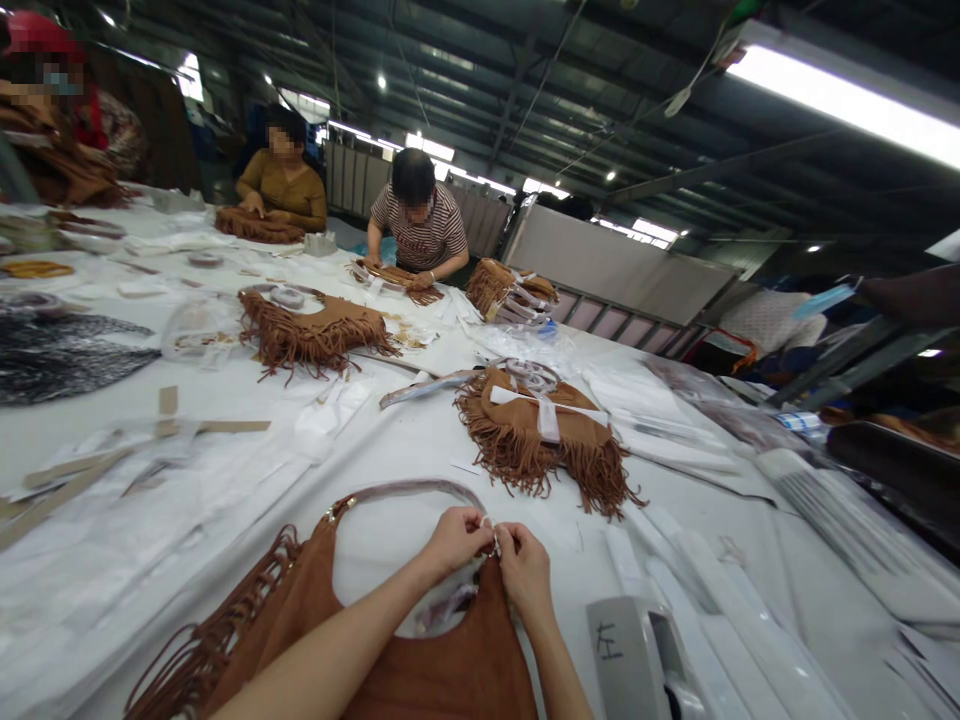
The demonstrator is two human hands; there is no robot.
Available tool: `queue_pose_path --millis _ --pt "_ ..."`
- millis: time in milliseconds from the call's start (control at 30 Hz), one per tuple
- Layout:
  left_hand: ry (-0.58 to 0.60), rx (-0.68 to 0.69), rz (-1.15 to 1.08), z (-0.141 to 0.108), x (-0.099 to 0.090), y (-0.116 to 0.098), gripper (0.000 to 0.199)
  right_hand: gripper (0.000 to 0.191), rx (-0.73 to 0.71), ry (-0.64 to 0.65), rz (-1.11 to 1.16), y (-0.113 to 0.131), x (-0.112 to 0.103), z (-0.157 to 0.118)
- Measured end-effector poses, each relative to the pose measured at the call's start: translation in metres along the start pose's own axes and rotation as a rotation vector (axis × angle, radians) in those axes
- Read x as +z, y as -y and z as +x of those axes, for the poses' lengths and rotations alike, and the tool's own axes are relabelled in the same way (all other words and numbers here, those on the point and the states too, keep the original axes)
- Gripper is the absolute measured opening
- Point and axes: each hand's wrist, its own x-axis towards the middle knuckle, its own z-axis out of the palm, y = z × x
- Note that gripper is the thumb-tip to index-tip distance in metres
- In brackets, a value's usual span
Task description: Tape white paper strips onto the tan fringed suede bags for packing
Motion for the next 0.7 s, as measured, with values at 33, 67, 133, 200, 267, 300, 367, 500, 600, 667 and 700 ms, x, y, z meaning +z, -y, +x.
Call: queue_pose_path --millis 33,67,133,200,267,300,367,500,600,667,700 --pt "-0.007 -0.014 -0.028 0.000 0.000 0.000 0.023 0.043 -0.002 -0.010 -0.022 0.000 0.000 0.000" --pt "-0.016 -0.028 -0.055 0.000 0.000 0.001 0.023 0.043 -0.001 -0.026 -0.040 0.000 0.001 0.000" --pt "-0.037 -0.052 -0.106 -0.001 0.000 0.000 0.022 0.043 0.007 -0.067 -0.065 -0.001 0.001 -0.001" --pt "-0.045 -0.064 -0.171 -0.003 -0.001 -0.002 0.018 0.043 -0.005 -0.049 -0.056 0.000 -0.001 0.000" --pt "-0.032 -0.063 -0.263 -0.004 -0.002 -0.005 0.015 0.041 -0.043 0.045 -0.030 0.001 -0.005 0.000" --pt "-0.026 -0.060 -0.311 -0.005 -0.002 -0.006 0.014 0.039 -0.061 0.103 -0.026 0.002 -0.008 0.000" --pt "-0.028 -0.057 -0.388 -0.005 -0.004 -0.009 0.015 0.033 -0.074 0.211 -0.033 0.003 -0.015 0.000" --pt "-0.039 -0.092 -0.476 -0.005 -0.006 -0.010 0.017 0.029 0.010 0.388 0.089 0.002 -0.029 -0.003" --pt "-0.028 -0.133 -0.542 -0.006 -0.006 -0.011 0.019 0.038 0.150 0.433 0.236 -0.003 -0.033 -0.007" --pt "-0.026 -0.160 -0.585 -0.007 -0.006 -0.013 0.020 0.044 0.258 0.422 0.276 -0.007 -0.034 -0.009" --pt "-0.024 -0.174 -0.612 -0.008 -0.007 -0.014 0.020 0.047 0.309 0.418 0.291 -0.009 -0.035 -0.010"
